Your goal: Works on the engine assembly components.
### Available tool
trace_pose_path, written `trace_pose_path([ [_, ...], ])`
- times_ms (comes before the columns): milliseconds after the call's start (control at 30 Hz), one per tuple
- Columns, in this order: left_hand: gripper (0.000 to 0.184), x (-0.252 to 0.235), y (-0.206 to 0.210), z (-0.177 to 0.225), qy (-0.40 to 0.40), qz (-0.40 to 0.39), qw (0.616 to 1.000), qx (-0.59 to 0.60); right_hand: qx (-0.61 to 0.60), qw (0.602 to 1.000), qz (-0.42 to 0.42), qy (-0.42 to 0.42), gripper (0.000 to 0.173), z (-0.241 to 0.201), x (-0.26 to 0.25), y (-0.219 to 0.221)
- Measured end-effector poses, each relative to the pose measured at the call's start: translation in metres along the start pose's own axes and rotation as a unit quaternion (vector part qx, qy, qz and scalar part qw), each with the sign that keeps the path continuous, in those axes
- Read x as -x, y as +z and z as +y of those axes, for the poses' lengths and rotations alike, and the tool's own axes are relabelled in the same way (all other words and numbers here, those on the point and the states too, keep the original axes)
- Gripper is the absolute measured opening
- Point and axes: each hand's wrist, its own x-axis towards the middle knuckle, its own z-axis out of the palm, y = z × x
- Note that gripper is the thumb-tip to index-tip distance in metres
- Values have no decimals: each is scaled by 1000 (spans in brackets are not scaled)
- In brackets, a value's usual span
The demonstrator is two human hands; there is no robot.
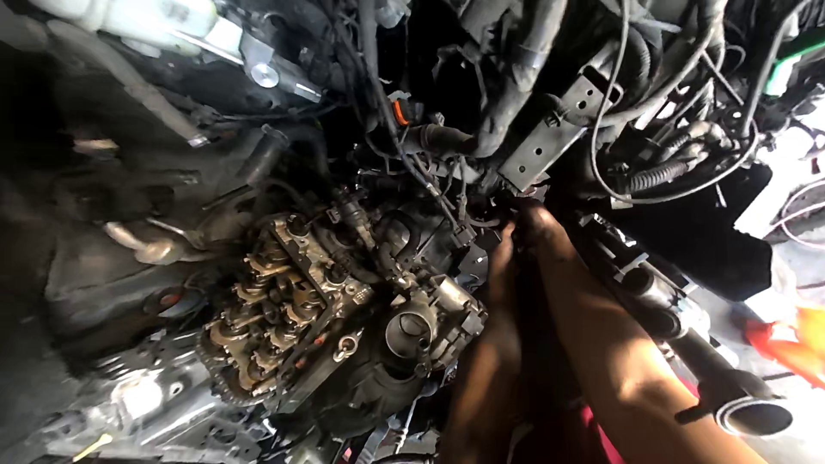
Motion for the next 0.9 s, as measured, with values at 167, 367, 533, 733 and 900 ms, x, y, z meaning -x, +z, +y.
trace_pose_path([
  [167,43,90,-13,42,-13,-66,995,-76,-27,1000,0,4,33,24,-59,-2],
  [367,41,80,-22,27,7,-47,997,-53,-30,999,-16,5,27,11,-34,5],
  [533,44,30,-11,20,-76,-41,987,-138,-58,997,58,4,20,-13,13,37],
  [733,31,46,21,71,-122,30,980,-154,-52,998,12,-26,26,9,-26,10],
  [900,39,33,-12,18,-50,-36,985,-161,-48,998,35,-2,24,7,-31,12],
])
